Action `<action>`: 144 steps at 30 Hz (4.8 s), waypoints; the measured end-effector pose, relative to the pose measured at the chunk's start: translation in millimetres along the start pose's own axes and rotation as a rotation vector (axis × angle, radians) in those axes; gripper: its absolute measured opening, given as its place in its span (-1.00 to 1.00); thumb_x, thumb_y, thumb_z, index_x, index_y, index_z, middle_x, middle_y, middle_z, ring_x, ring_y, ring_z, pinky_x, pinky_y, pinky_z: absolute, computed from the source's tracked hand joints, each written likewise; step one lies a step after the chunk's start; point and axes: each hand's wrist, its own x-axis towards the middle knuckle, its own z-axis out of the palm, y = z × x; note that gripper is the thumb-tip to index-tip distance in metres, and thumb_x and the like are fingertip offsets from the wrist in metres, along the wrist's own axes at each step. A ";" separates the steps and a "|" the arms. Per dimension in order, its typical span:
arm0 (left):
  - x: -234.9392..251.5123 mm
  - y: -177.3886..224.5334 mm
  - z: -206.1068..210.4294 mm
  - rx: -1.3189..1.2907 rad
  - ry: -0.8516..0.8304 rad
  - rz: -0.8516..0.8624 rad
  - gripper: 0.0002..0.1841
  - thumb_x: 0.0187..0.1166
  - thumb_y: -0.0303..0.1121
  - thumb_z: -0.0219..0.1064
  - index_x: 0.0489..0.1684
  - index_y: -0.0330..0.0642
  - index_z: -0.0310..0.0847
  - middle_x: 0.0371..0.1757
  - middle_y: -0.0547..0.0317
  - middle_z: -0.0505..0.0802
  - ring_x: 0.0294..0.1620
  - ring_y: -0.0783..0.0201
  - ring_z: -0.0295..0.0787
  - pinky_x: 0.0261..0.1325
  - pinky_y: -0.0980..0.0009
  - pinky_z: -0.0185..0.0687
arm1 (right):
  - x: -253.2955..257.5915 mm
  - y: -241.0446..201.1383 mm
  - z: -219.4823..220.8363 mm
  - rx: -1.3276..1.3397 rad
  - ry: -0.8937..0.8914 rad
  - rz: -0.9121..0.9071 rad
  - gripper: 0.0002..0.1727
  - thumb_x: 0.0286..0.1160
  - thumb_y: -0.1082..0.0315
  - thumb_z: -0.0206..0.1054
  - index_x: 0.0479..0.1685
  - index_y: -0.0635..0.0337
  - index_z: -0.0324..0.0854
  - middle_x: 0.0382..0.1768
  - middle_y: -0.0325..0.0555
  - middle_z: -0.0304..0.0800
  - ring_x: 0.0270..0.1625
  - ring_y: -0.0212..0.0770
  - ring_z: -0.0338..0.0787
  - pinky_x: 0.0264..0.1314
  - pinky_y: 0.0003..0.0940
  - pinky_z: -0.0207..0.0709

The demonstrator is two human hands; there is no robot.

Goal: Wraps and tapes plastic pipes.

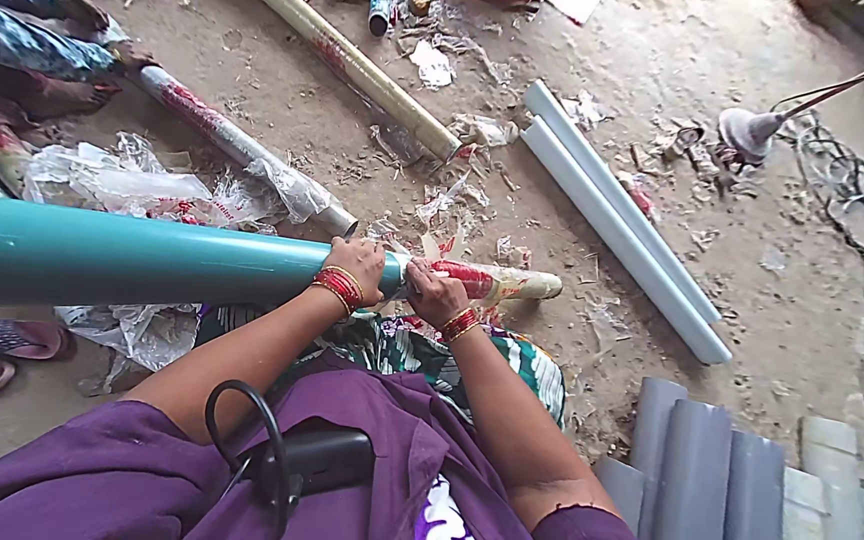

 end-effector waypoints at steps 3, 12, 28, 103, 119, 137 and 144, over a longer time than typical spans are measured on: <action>-0.3 0.0 0.7 0.010 0.005 0.002 -0.13 0.43 0.04 0.54 0.64 -0.40 0.38 0.45 -0.31 0.68 0.47 -0.29 0.61 0.41 -0.29 0.42 | -1.9 0.0 5.1 -0.035 0.029 -0.037 -0.54 0.34 0.36 0.39 0.19 0.49 0.76 0.12 0.31 0.89 -0.44 0.15 0.91 -0.56 0.01 0.66; 2.3 -0.3 -2.2 -0.001 -0.008 -0.004 -0.12 0.43 0.03 0.54 0.66 -0.40 0.36 0.50 -0.29 0.66 0.48 -0.30 0.59 0.40 -0.31 0.41 | 6.6 7.9 11.6 -0.055 0.117 0.004 -0.75 0.44 0.51 0.31 -0.01 0.39 0.82 -0.08 0.22 0.95 -0.49 0.17 0.89 -0.59 0.01 0.64; 0.2 1.9 2.7 0.030 0.019 -0.006 -0.11 0.42 0.05 0.54 0.66 -0.37 0.36 0.50 -0.29 0.66 0.48 -0.30 0.60 0.39 -0.29 0.43 | -2.8 5.0 8.8 0.053 0.108 -0.021 -0.62 0.32 0.47 0.32 0.09 0.43 0.82 0.10 0.29 0.90 -0.44 0.15 0.91 -0.56 0.02 0.65; -10.0 3.6 15.4 0.055 0.108 0.080 -0.11 0.41 -0.06 0.58 0.68 -0.45 0.33 0.54 -0.41 0.61 0.54 -0.40 0.53 0.48 -0.40 0.32 | 0.7 25.0 -30.2 0.635 -0.106 0.309 -0.85 0.39 0.71 0.30 -0.32 0.41 0.79 0.09 0.20 0.81 0.26 0.03 0.77 0.37 -0.05 0.61; 2.7 3.1 5.0 0.019 0.047 0.001 -0.10 0.39 0.03 0.57 0.65 -0.40 0.36 0.43 -0.37 0.69 0.42 -0.37 0.62 0.39 -0.36 0.40 | -37.1 8.6 -80.1 0.583 -0.104 0.851 -0.72 0.72 0.30 0.29 0.17 0.28 0.76 0.00 0.16 0.88 0.03 0.03 0.85 0.20 0.10 0.64; -18.5 10.8 33.9 0.089 0.187 0.122 -0.11 0.47 -0.14 0.52 0.73 -0.51 0.21 0.64 -0.54 0.47 0.66 -0.49 0.36 0.57 -0.47 0.18 | 6.3 -44.6 -25.9 0.044 -0.247 0.823 -0.73 0.62 0.45 0.25 0.15 0.33 0.73 0.33 0.26 0.72 0.01 0.26 0.89 -0.04 0.24 0.72; -18.6 10.0 26.6 0.059 0.160 0.111 -0.10 0.45 -0.15 0.55 0.73 -0.49 0.23 0.64 -0.49 0.49 0.65 -0.46 0.39 0.59 -0.47 0.15 | 10.4 -31.7 -52.4 0.051 -0.223 0.944 -0.73 0.70 0.42 0.19 0.15 0.34 0.72 0.36 0.29 0.70 0.20 0.32 0.82 0.10 0.32 0.66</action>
